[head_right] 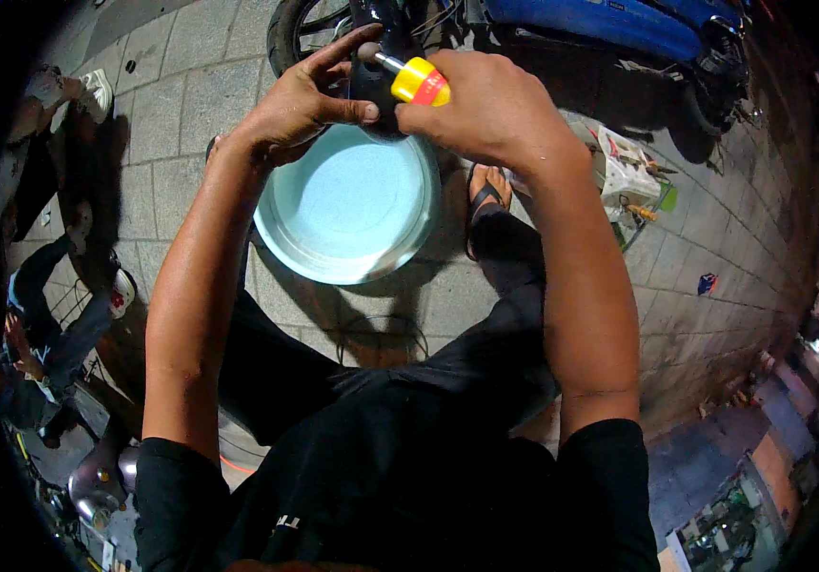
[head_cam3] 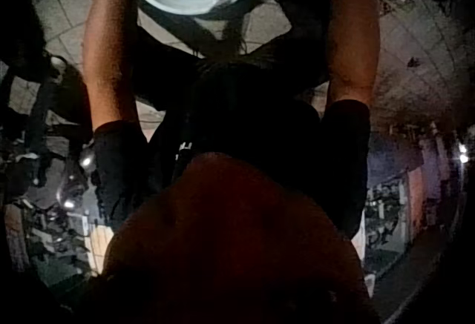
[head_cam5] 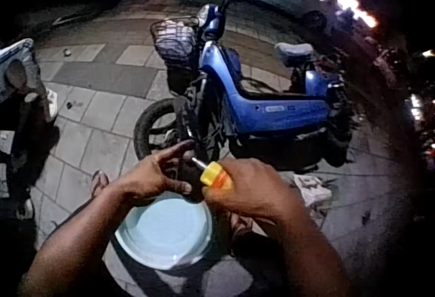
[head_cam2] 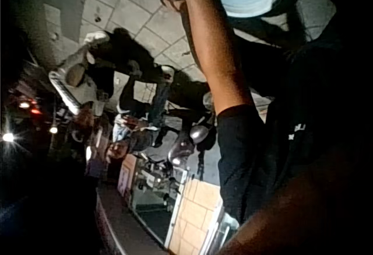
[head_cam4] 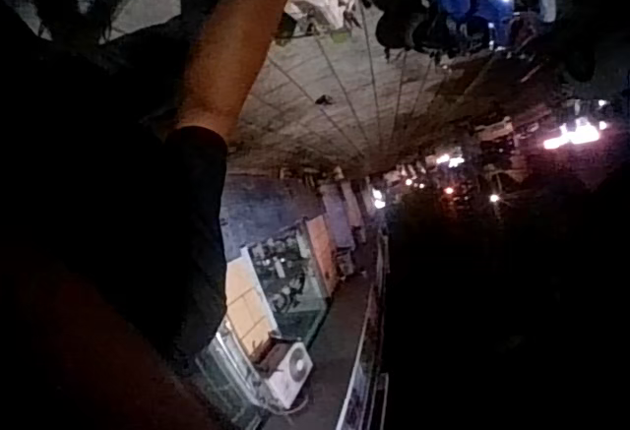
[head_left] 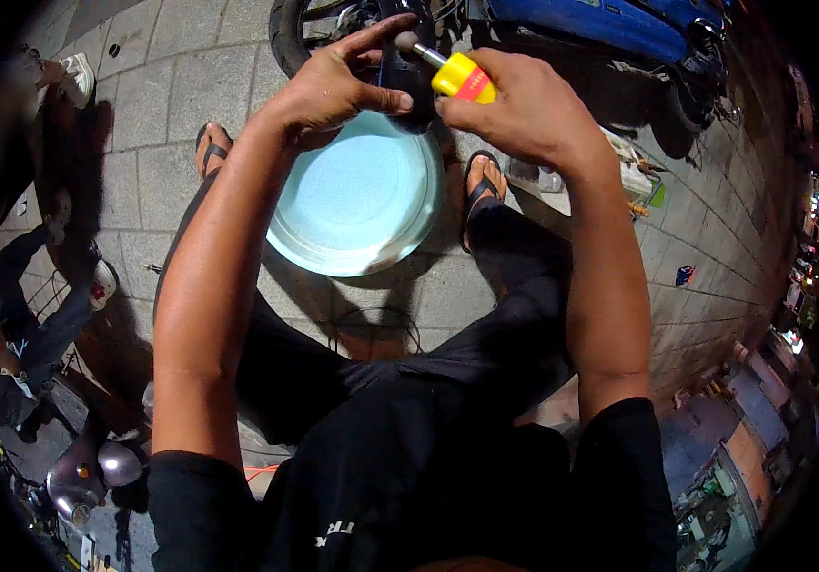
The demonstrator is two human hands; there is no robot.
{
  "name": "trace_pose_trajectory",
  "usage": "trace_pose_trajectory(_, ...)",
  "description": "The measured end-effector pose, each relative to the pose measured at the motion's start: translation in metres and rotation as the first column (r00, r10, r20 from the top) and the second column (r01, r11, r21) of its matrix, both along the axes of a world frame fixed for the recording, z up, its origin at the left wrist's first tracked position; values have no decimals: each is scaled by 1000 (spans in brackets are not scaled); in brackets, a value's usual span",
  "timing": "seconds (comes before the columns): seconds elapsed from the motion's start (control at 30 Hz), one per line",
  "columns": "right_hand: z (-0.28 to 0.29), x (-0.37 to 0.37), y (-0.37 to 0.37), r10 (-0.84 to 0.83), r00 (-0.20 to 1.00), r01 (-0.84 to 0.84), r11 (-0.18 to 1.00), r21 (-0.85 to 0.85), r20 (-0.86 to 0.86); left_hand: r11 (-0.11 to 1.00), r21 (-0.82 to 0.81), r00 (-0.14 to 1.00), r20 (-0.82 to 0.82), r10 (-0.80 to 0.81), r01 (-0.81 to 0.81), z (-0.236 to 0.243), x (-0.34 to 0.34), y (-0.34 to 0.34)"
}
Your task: The person sits on the ground and works on a scooter tire, applying glue from a yellow bottle to the inner tube. They then use a small orange tool to apply a sealant or patch to the tube before placing it back into the tire.
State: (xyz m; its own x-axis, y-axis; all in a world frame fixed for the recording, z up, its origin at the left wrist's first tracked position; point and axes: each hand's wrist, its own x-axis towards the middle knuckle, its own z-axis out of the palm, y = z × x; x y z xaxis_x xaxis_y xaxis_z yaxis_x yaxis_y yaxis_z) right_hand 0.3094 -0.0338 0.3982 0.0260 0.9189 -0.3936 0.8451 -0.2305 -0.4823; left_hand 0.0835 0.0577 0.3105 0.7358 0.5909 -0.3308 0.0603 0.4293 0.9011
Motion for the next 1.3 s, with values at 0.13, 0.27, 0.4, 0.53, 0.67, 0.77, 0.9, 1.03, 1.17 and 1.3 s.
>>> trace_pose_trajectory(0.13, 3, 17, -5, -38, 999, 39, 998, 45, -13, 994, -61, 996, 21, 89, -88, 4, -1, 2)
trace_pose_trajectory(0.27, 1, 28, -7, -96, 990, 104, 991, 86, -100, 991, -43, 992, 15, 127, -127, 3, -1, 0)
trace_pose_trajectory(0.4, -2, 21, -6, -69, 995, 77, 990, 115, -78, 988, -120, 991, 79, 107, -97, -1, -4, 5)
trace_pose_trajectory(0.53, -2, 12, -7, -53, 997, 60, 985, 159, -51, 984, -156, 983, 145, 111, -88, -1, -2, 5)
trace_pose_trajectory(0.67, -5, 8, -4, -43, 997, 52, 990, 132, -65, 980, -165, 985, 117, 130, -109, 4, 0, 4)
trace_pose_trajectory(0.77, -5, 4, -4, -9, 1000, 12, 992, 125, -28, 980, -160, 989, 78, 129, -115, -1, -2, 5)
trace_pose_trajectory(0.9, -6, 2, -7, 58, 998, -56, 993, 106, -15, 982, -147, 991, 43, 130, -122, -1, -3, 5)
trace_pose_trajectory(1.03, 1, 4, -5, 23, 1000, -23, 997, 77, 2, 974, -173, 985, 60, 159, -147, 8, 0, 1)
trace_pose_trajectory(1.17, 1, 5, -11, 48, 998, -45, 997, 66, -45, 979, -148, 989, 34, 144, -137, 1, -3, 4)
trace_pose_trajectory(1.3, -2, 8, -6, -9, 1000, 9, 996, 89, -3, 980, -156, 990, 48, 130, -121, 7, 1, 1)
